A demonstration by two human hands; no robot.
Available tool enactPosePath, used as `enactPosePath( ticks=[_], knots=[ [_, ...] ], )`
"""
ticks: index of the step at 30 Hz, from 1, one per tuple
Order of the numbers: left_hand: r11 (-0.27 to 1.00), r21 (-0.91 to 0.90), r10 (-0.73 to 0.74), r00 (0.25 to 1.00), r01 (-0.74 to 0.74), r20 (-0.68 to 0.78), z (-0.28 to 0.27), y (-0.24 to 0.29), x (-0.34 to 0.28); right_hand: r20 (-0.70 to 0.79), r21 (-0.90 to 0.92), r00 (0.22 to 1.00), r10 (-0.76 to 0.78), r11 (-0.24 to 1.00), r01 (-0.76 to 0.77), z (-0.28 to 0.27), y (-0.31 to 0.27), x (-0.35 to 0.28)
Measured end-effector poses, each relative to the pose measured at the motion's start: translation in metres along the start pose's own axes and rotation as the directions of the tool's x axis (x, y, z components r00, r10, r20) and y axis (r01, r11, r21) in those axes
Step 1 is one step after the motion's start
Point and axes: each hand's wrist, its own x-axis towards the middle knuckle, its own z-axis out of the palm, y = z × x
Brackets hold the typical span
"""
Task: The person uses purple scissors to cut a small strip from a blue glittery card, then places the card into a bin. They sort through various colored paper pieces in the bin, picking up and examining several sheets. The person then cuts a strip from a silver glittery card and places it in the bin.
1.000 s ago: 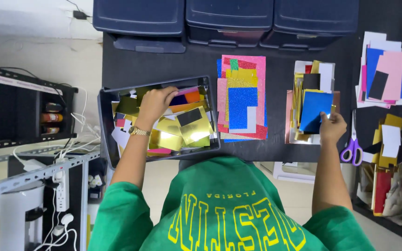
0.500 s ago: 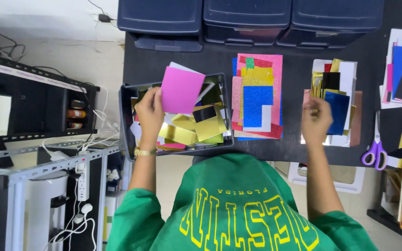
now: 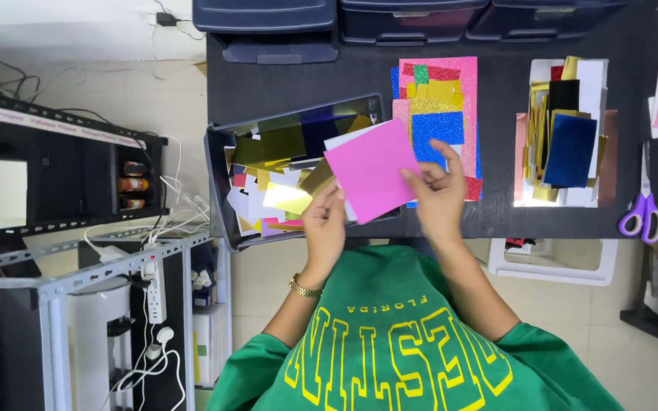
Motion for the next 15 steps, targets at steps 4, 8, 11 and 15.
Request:
enactPosePath(
  ticks=[4,8,11,15],
  knots=[
    [0.979,-0.136,-0.119,0.97,0.15,0.21,0.029,0.004,-0.01,-0.181,-0.118,0.983,0.009,0.992,-0.03,-0.037,-0.008,0.001],
    [0.963,-0.151,-0.169,0.939,0.221,0.299,0.056,0.003,-0.007,-0.334,-0.097,0.943,-0.004,0.995,-0.03,-0.106,0.026,0.007],
    [0.975,-0.083,-0.176,0.94,0.208,0.291,0.078,0.002,-0.005,-0.497,0.099,0.864,0.074,0.995,-0.028,-0.174,0.044,0.014],
    [0.968,-0.067,-0.217,0.944,0.24,0.248,0.12,-0.004,-0.001,-0.653,0.34,0.733,0.19,0.939,0.06,-0.249,0.013,0.026]
  ],
)
